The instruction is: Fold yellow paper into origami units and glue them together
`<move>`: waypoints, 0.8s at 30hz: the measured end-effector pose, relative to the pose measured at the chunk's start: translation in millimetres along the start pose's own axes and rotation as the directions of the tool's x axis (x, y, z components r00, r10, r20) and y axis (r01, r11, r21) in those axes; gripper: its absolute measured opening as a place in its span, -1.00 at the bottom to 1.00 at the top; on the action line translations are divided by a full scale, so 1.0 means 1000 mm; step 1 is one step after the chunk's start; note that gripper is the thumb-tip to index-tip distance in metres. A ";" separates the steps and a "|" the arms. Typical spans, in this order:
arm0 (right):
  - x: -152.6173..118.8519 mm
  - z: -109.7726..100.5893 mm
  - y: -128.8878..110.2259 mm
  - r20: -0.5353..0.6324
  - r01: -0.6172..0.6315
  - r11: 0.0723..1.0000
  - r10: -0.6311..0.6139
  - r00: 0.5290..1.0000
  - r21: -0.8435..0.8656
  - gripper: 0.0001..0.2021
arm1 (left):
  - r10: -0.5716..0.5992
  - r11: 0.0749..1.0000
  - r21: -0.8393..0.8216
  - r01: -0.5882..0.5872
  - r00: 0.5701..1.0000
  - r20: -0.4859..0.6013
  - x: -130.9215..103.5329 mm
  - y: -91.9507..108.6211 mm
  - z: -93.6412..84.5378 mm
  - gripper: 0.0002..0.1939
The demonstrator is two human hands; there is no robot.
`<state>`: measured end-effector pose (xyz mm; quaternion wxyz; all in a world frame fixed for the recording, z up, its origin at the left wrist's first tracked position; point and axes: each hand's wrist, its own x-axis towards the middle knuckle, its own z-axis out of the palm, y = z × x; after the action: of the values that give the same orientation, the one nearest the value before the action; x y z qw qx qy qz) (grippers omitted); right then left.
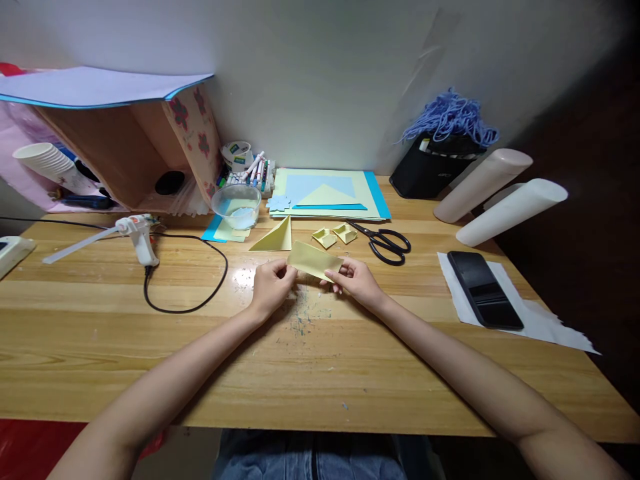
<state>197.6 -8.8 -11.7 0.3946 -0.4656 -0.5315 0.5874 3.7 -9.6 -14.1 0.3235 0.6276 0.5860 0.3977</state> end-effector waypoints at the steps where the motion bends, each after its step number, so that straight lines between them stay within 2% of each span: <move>1: 0.000 0.000 0.000 -0.003 -0.001 1.000 0.001 1.000 -0.002 -0.69 | -0.006 1.000 0.001 0.006 1.000 -0.002 0.000 0.000 0.000 -0.76; 14: 0.001 0.000 -0.001 -0.021 -0.004 1.000 0.004 1.000 0.023 -0.70 | -0.008 1.000 0.000 0.008 1.000 0.011 0.000 0.005 -0.001 -0.74; 20: 0.003 -0.002 0.002 -0.069 0.066 0.998 -0.065 0.995 0.011 -0.67 | -0.056 0.995 -0.081 0.058 0.998 0.031 0.001 0.003 0.000 -0.71; 24: 0.004 -0.002 0.002 -0.126 0.101 0.995 -0.100 0.987 0.000 -0.72 | -0.068 0.992 -0.106 0.073 0.997 0.046 0.002 0.000 0.001 -0.69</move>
<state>198.9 -5.0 -13.8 0.4580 -0.4729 -0.5265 0.5379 4.0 -7.7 -14.6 0.3833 0.5963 0.5784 0.4036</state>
